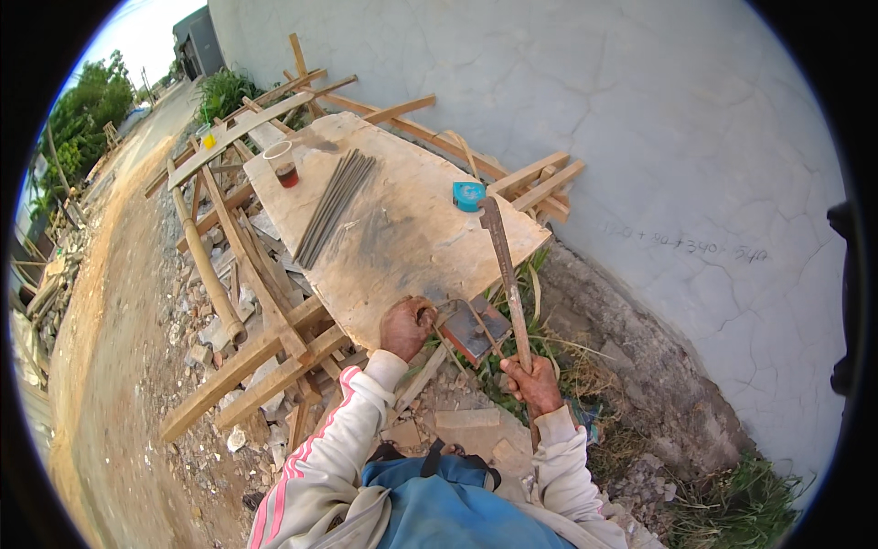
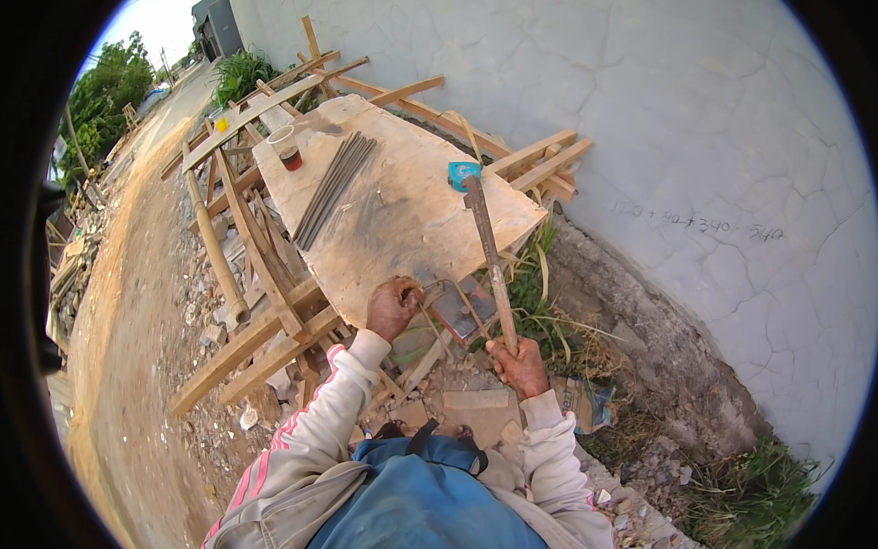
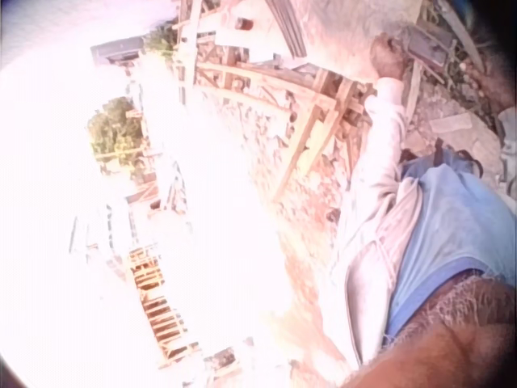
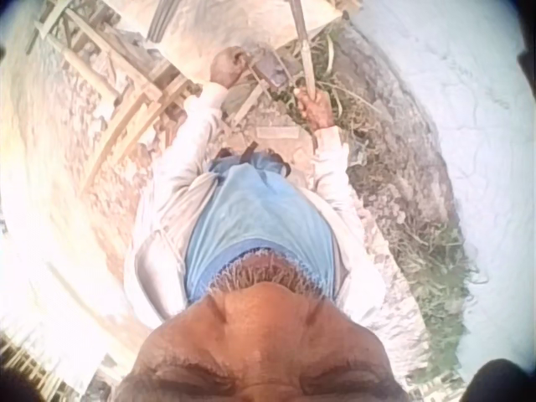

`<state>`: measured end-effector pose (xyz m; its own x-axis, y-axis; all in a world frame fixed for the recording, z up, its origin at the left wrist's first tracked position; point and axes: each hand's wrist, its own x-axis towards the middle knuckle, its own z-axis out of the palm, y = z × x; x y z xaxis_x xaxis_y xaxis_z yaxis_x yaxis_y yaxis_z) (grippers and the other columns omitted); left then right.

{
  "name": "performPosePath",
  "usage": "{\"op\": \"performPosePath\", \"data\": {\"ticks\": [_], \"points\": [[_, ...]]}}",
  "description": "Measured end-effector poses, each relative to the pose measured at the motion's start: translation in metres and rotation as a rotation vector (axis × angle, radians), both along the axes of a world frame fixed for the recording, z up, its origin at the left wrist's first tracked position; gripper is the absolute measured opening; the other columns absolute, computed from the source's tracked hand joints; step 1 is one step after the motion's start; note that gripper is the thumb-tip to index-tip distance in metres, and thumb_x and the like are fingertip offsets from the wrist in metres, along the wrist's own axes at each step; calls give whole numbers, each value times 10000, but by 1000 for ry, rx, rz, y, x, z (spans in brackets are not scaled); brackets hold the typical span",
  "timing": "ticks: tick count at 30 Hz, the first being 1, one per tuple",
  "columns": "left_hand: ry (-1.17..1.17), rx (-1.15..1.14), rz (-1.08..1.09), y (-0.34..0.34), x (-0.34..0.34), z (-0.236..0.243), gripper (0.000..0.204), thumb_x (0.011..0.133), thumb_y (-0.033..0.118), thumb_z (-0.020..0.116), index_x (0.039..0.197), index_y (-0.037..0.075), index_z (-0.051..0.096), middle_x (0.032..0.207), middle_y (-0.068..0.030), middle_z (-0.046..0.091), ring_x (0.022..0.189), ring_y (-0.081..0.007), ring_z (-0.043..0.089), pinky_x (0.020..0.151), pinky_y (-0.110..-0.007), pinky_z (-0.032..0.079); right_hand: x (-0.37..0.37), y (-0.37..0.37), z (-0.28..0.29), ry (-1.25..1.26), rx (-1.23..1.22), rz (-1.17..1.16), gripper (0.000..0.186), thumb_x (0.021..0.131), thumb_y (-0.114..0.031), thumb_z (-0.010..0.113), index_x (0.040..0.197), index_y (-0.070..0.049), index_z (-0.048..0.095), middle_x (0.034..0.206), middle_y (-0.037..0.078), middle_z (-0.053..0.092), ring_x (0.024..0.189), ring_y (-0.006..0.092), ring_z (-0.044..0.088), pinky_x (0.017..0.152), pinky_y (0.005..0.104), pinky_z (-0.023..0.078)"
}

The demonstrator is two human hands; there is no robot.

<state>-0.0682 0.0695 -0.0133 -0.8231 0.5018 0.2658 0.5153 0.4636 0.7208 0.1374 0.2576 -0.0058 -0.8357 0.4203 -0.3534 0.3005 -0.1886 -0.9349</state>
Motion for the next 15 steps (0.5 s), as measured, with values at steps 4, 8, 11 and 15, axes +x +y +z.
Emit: {"op": "performPosePath", "data": {"ticks": [4, 8, 11, 15], "points": [[178, -76, 51, 6, 10, 2, 212, 844, 111, 636, 1024, 59, 736, 959, -151, 664, 842, -354, 659, 757, -417, 537, 1, 1, -4, -35, 2, -2, 241, 921, -222, 737, 911, -8, 628, 581, 7, 548, 416, 70, 456, 373, 237, 343], [227, -155, -2, 13, 10, 4, 230, 830, 85, 640, 1039, 60, 735, 978, -153, 650, 903, -359, 657, 771, -431, 541, 2, -4, -3, -61, -32, -49, 239, 918, -234, 735, 878, -27, 622, 580, 6, 553, 411, 71, 458, 374, 235, 345], [245, -176, -22, 17, 8, 3, 232, 831, 83, 644, 1044, 62, 734, 980, -160, 647, 915, -360, 653, 773, -435, 540, 2, -9, 0, -59, -41, -30, 245, 921, -243, 731, 878, -28, 622, 584, 7, 557, 415, 76, 469, 379, 239, 360], [284, -215, -29, 19, 7, 0, 237, 837, 91, 652, 1060, 69, 730, 981, -164, 644, 923, -362, 648, 773, -441, 542, 3, -12, 1, -59, -24, -42, 253, 930, -255, 725, 883, -27, 624, 599, 11, 565, 444, 84, 498, 412, 246, 399]]}}
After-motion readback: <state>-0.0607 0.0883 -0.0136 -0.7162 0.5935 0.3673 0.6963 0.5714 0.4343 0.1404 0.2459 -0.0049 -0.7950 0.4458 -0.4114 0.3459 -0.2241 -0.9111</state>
